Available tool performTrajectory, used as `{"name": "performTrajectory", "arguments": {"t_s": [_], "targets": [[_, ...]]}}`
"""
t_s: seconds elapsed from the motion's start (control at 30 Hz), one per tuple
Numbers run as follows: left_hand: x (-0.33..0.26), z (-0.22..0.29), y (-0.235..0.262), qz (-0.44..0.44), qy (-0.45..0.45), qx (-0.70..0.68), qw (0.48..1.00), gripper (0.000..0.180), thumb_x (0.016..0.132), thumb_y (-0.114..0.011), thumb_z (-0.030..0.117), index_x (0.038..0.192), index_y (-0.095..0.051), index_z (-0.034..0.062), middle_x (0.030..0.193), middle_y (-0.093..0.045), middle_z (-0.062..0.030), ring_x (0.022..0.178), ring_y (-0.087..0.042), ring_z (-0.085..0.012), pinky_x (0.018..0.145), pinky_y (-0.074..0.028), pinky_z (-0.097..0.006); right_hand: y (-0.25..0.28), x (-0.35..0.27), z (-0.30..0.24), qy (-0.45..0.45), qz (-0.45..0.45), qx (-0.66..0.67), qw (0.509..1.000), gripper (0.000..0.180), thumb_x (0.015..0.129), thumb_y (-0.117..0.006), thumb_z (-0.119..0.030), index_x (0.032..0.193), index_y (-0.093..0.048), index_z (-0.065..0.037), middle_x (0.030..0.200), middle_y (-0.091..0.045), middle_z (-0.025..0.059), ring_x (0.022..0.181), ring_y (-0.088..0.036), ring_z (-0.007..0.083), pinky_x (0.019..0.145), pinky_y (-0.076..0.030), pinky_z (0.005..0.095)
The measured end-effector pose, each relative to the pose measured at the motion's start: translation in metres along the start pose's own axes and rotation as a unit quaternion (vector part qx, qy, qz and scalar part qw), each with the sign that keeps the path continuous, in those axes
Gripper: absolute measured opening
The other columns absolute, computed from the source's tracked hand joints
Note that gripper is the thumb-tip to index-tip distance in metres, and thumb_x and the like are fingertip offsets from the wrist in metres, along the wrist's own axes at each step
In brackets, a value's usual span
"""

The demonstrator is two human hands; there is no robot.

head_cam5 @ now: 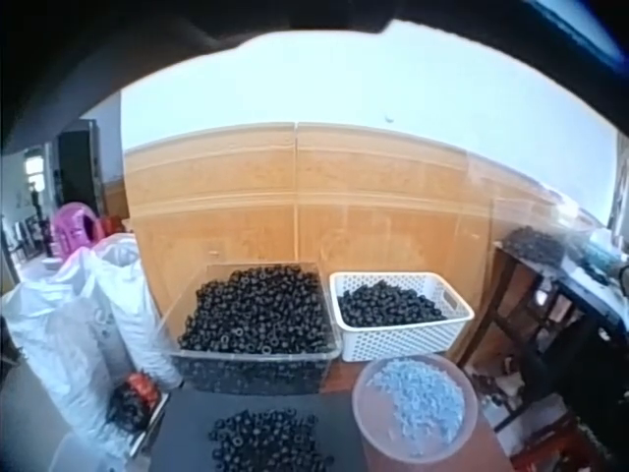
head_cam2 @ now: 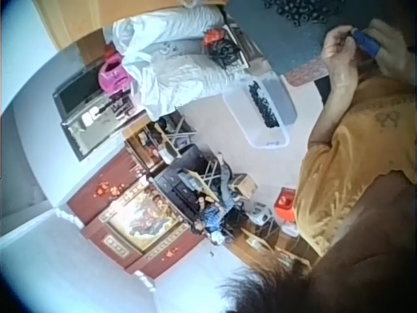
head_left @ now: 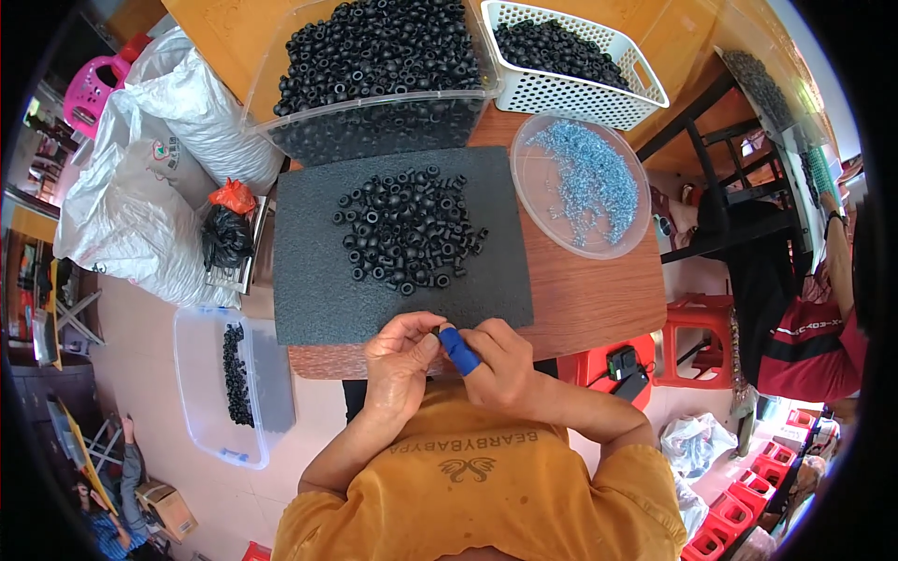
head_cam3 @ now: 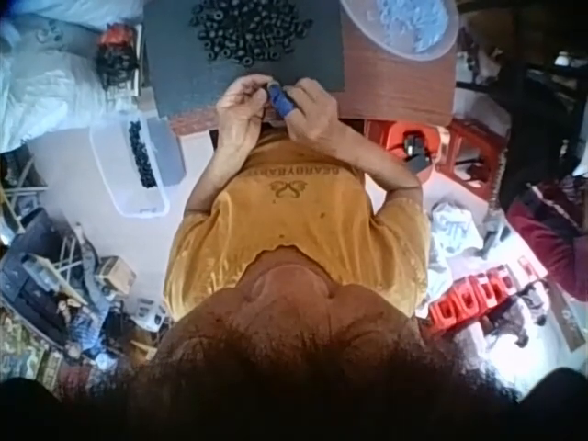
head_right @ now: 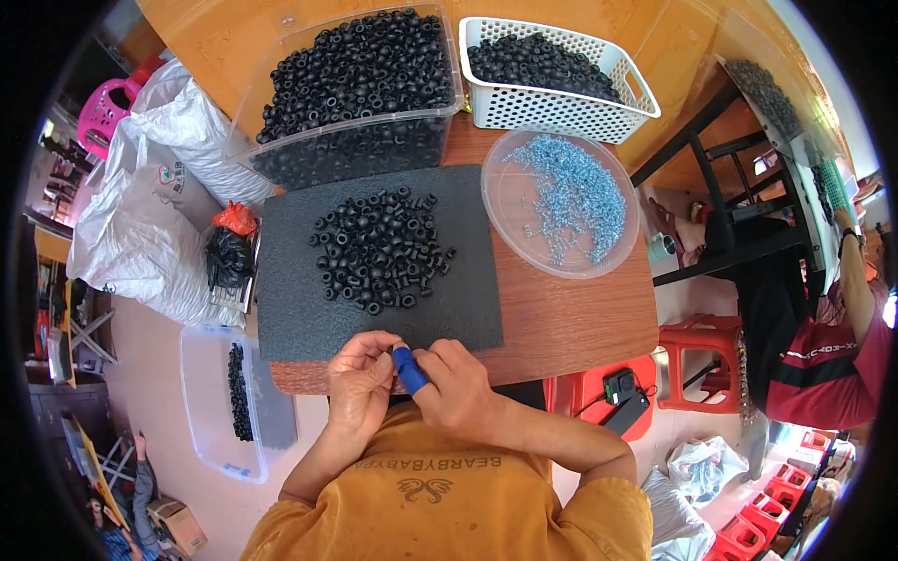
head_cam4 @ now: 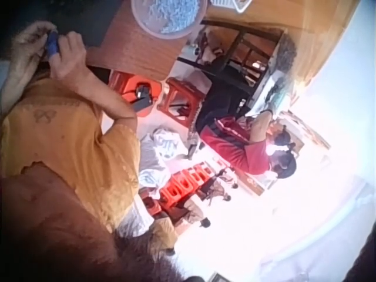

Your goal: The person assembles black plastic bushings into blue plastic components by hand.

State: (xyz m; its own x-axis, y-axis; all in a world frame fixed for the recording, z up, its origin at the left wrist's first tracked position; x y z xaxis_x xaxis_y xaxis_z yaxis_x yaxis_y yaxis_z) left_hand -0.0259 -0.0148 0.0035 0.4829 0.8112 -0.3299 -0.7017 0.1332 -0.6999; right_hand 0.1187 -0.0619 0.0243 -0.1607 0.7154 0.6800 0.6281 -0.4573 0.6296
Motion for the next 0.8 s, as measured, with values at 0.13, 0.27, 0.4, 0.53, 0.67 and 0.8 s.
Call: {"name": "performTrajectory", "arguments": {"t_s": [0.13,0.27,0.4,0.53,0.67,0.8], "targets": [[-0.002,0.002,0.007,-0.049,-0.013,-0.028,0.998,0.02,0.085,-0.062,-0.001,0.104,-0.059,-0.0036,0.095,-0.064,-0.0131,0.079,-0.061,-0.0193,0.076,-0.052,-0.033,0.008,0.009,0.016,-0.068,-0.001,0.036,0.997,0.029,0.064,-0.069,0.004,0.093,-0.063,0.005,0.082,-0.06,0.0132,0.064,-0.055,0.0266,0.05,-0.044,0.0347],[-0.003,0.002,0.012,-0.04,-0.004,-0.026,0.999,0.02,0.084,-0.063,0.001,0.103,-0.059,-0.0038,0.092,-0.063,-0.013,0.075,-0.061,-0.0203,0.072,-0.052,-0.034,0.001,0.019,0.043,-0.128,0.01,-0.003,0.992,0.021,0.067,-0.072,0.001,0.086,-0.063,0.001,0.079,-0.058,0.013,0.067,-0.053,0.0305,0.054,-0.044,0.0372],[-0.003,0.001,0.015,-0.041,-0.011,-0.006,0.999,0.019,0.084,-0.064,0.002,0.102,-0.06,-0.0038,0.09,-0.063,-0.0127,0.074,-0.061,-0.0199,0.071,-0.052,-0.034,-0.008,0.019,0.057,-0.128,-0.039,-0.056,0.989,0.019,0.065,-0.073,-0.002,0.08,-0.061,-0.001,0.075,-0.054,0.0117,0.07,-0.051,0.0298,0.055,-0.043,0.0386],[-0.002,0.003,0.016,-0.039,-0.007,0.007,0.999,0.02,0.084,-0.065,0.002,0.102,-0.06,-0.0041,0.09,-0.064,-0.0127,0.073,-0.061,-0.0199,0.071,-0.052,-0.034,-0.016,0.021,0.063,-0.103,-0.054,-0.069,0.991,0.019,0.064,-0.074,-0.004,0.075,-0.059,-0.002,0.072,-0.051,0.0113,0.068,-0.049,0.0293,0.055,-0.041,0.039],[0.0,0.007,0.013,-0.041,0.002,0.004,0.999,0.02,0.083,-0.065,0.002,0.101,-0.06,-0.0044,0.089,-0.064,-0.0124,0.073,-0.061,-0.0198,0.07,-0.052,-0.033,-0.02,0.024,0.064,-0.058,-0.089,-0.09,0.99,0.021,0.064,-0.074,-0.006,0.066,-0.053,-0.003,0.071,-0.049,0.0115,0.068,-0.048,0.0291,0.056,-0.04,0.0393],[0.001,0.006,0.013,-0.043,-0.004,-0.004,0.999,0.019,0.083,-0.065,0.001,0.101,-0.06,-0.005,0.087,-0.064,-0.0124,0.072,-0.061,-0.0195,0.069,-0.052,-0.032,-0.016,0.019,0.065,-0.062,-0.128,-0.116,0.983,0.012,0.064,-0.067,-0.007,0.063,-0.055,-0.004,0.07,-0.048,0.0115,0.072,-0.048,0.0276,0.06,-0.039,0.0378]]}}
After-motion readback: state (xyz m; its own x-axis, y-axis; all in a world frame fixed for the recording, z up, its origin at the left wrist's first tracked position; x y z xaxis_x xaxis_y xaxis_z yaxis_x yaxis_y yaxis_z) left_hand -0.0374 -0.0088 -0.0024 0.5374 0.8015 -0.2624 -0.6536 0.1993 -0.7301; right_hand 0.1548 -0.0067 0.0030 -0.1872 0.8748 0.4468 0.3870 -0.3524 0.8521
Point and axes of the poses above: each hand's wrist, its own x-axis towards the middle knuckle, its own y-axis out of the back of the hand, z = x × y, the point moved 1 cm from there along x, towards the middle knuckle
